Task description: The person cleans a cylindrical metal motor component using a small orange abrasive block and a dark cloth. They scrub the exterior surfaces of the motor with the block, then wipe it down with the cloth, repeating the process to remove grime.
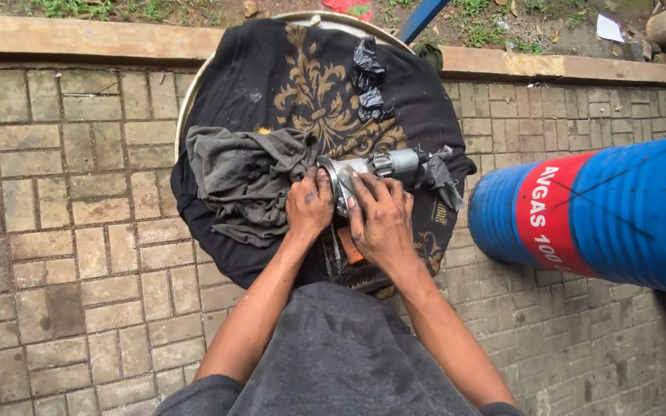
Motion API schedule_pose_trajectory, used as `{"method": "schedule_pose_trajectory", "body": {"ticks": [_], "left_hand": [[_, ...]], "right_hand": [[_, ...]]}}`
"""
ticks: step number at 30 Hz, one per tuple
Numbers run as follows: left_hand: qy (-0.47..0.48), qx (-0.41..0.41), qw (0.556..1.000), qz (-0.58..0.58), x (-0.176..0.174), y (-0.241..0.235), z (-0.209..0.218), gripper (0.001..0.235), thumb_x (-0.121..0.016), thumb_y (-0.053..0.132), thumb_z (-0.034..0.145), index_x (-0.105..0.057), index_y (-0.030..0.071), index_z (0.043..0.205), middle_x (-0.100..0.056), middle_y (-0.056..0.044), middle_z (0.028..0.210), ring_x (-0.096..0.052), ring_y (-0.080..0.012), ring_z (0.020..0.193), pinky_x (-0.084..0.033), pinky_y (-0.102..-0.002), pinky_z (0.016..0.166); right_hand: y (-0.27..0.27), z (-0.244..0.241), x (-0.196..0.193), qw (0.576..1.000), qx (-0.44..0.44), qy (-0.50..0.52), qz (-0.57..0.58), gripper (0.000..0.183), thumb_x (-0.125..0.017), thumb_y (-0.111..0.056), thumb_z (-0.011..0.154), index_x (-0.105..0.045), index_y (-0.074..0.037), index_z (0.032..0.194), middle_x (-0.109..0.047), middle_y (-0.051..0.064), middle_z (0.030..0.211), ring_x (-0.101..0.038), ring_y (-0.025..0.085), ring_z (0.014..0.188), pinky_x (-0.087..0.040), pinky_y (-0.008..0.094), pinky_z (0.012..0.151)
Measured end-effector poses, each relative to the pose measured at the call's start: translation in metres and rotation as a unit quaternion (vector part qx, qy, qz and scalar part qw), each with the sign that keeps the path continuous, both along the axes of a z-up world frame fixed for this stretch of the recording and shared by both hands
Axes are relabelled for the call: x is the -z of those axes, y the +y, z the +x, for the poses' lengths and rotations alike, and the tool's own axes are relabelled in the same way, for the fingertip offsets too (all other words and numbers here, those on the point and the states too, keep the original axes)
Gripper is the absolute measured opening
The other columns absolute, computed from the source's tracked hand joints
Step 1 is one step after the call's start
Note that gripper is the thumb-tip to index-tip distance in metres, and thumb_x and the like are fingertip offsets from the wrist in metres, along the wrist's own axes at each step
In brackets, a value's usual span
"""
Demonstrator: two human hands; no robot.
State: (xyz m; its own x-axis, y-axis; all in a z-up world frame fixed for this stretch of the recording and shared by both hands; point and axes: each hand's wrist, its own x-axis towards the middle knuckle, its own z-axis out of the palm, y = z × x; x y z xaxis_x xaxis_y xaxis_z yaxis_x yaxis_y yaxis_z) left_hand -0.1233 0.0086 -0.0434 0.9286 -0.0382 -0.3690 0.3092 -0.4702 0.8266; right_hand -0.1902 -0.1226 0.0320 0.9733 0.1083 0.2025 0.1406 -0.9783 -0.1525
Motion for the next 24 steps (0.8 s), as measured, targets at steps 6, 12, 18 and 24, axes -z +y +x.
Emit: {"method": "schedule_pose_trajectory", "body": {"ticks": [6, 12, 18, 24], "left_hand": [[-0.011, 0.009, 1.0, -0.004, 0.001, 0.002, -0.002, 0.049, -0.036, 0.044, 0.102, -0.068, 0.012, 0.121, -0.073, -0.028, 0.092, -0.069, -0.0512, 0.099, -0.053, -0.065, 0.086], [-0.075, 0.021, 0.997, 0.005, 0.02, 0.003, -0.003, 0.047, -0.035, 0.044, 0.104, -0.067, 0.01, 0.11, -0.074, -0.025, 0.088, -0.071, -0.049, 0.092, -0.056, -0.063, 0.082], [-0.089, 0.026, 0.995, 0.025, 0.036, -0.002, -0.001, 0.045, -0.035, 0.041, 0.106, -0.067, 0.01, 0.102, -0.074, -0.023, 0.083, -0.073, -0.0465, 0.085, -0.059, -0.06, 0.078], [-0.104, 0.011, 0.994, 0.025, 0.044, -0.002, 0.0, 0.05, -0.042, 0.046, 0.099, -0.069, 0.006, 0.086, -0.072, -0.017, 0.073, -0.071, -0.0466, 0.075, -0.059, -0.059, 0.067]], "right_hand": [[0.023, 0.005, -0.033, 0.995, -0.061, 0.036, 0.076, 0.043, -0.051, -0.022, 0.103, -0.063, 0.0, 0.137, -0.061, 0.024, 0.141, -0.052, 0.044, 0.135, -0.042, 0.051, 0.11], [0.02, -0.004, -0.021, 0.995, -0.048, 0.089, 0.022, 0.059, -0.049, -0.039, 0.105, -0.053, 0.003, 0.147, -0.052, 0.026, 0.15, -0.047, 0.041, 0.142, -0.026, 0.055, 0.121], [0.042, -0.004, -0.041, 0.987, -0.031, 0.155, -0.034, 0.067, -0.04, -0.047, 0.105, -0.052, 0.006, 0.144, -0.05, 0.03, 0.149, -0.046, 0.041, 0.142, -0.022, 0.058, 0.122], [0.043, 0.024, -0.042, 0.985, -0.059, 0.161, -0.009, 0.064, -0.05, -0.039, 0.103, -0.052, 0.009, 0.145, -0.052, 0.032, 0.148, -0.048, 0.044, 0.14, -0.025, 0.061, 0.119]]}}
